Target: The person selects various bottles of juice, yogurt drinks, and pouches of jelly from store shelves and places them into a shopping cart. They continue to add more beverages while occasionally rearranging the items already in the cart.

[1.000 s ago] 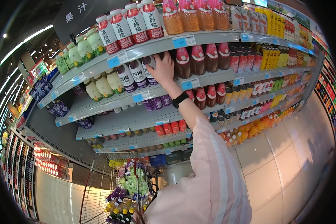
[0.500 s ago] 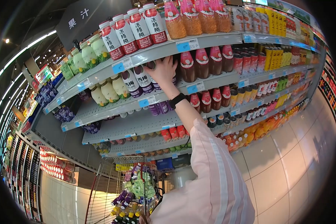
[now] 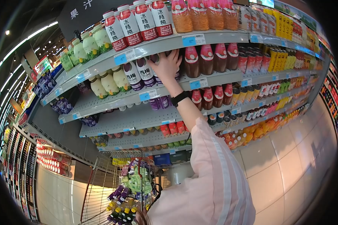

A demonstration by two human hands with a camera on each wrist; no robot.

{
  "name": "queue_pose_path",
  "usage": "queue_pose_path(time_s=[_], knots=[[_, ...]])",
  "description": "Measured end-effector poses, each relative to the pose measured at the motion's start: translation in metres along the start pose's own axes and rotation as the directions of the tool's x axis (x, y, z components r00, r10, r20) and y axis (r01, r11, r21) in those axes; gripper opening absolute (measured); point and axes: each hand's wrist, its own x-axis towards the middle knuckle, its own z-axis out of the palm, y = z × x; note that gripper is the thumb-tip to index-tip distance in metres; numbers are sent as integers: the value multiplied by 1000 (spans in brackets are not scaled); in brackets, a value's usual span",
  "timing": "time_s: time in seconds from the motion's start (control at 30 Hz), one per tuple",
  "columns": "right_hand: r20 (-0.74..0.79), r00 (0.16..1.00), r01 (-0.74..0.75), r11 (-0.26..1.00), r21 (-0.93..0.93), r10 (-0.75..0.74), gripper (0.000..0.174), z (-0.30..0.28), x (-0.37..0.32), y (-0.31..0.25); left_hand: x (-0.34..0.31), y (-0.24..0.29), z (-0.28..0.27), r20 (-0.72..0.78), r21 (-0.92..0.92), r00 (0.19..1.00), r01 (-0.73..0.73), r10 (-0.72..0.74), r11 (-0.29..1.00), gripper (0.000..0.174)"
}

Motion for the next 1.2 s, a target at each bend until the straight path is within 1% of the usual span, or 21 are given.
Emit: queue_pose_path(time_s=[0.07, 0.17, 0.27, 0.3, 0.4, 0.43, 0.53, 0.57, 0.67, 0.7, 0.8, 0.83, 0.9, 0.93, 0.97, 1.0, 1.07, 1.1, 1.2], knots=[[-9, 1000, -6, 1000, 9, 6, 65, -6, -6, -6, 16, -20, 15, 31, 42, 999, -27, 26, 999, 33], [-21, 999, 41, 999, 12, -41, 66, -4, -15, -4, 18, -27, 21, -35, 42, 994, -98, 99, 994, 33], [-3, 999, 46, 999, 21, -46, 65, -1, -18, -5, 19, -24, 21, -32, 47, 997, -66, 68, 997, 34], [-34, 998, 53, 998, 34, -52, 61, -2, -19, -7, 25, -35, 31, -37, 33, 997, -60, 61, 998, 35], [-107, 978, 191, 977, 98, -181, 56, -1, -28, -7, 14, -13, 14, -24, 119, 1000, -5, 8, 993, 36], [-128, 962, 261, 955, 145, -243, 48, 1, -31, -6, 18, -18, 17, -5, 113, 1000, -14, 15, 993, 36], [-35, 943, 330, 917, 226, -331, 45, 1, -35, -15, 20, -24, 22, -9, 126, 1000, 7, -6, 992, 37], [-32, 949, 310, 919, 243, -312, 43, -2, -33, -21, 18, -21, 19, -12, 136, 1000, 9, -7, 991, 37], [6, 976, 213, 958, 192, -218, 46, -6, -24, -37, 21, -30, 25, -19, 131, 999, -24, 27, 991, 39], [39, 984, 163, 966, 200, -174, 48, -2, -20, -40, 23, -35, 29, -24, 135, 999, -21, 24, 991, 39], [53, 987, 154, 988, -14, -153, 55, 7, -14, -49, 25, -38, 32, -28, 126, 1000, -9, 12, 992, 40], [30, 980, 196, 976, -94, -194, 63, 11, -13, -50, 21, -33, 27, -21, 106, 1000, -1, 3, 994, 40], [-16, 989, 143, 986, -86, -145, 65, 14, -11, -57, 22, -34, 28, -1, 88, 1000, 17, -17, 996, 40], [-42, 992, 114, 990, -78, -117, 66, 15, -8, -61, 23, -34, 29, -7, 109, 1000, 14, -13, 994, 40], [-94, 991, 88, 993, -77, -96, 72, 22, -6, -61, 23, -34, 29, -14, 130, 1000, 13, -12, 991, 40], [-105, 993, 56, 996, -67, -63, 73, 22, -3, -64, 24, -34, 30, -22, 150, 1000, 15, -12, 989, 40], [-113, 994, -7, 999, -44, 2, 76, 21, -3, -68, 26, -38, 33, -21, 129, 1000, 18, -15, 992, 41], [-149, 989, 2, 998, -55, -10, 78, 23, -3, -69, 26, -40, 34, -20, 118, 1000, 20, -18, 993, 41], [-130, 991, -27, 999, -22, 24, 76, 30, -4, -70, 22, -35, 31, -44, 122, 999, 26, -21, 992, 42]])
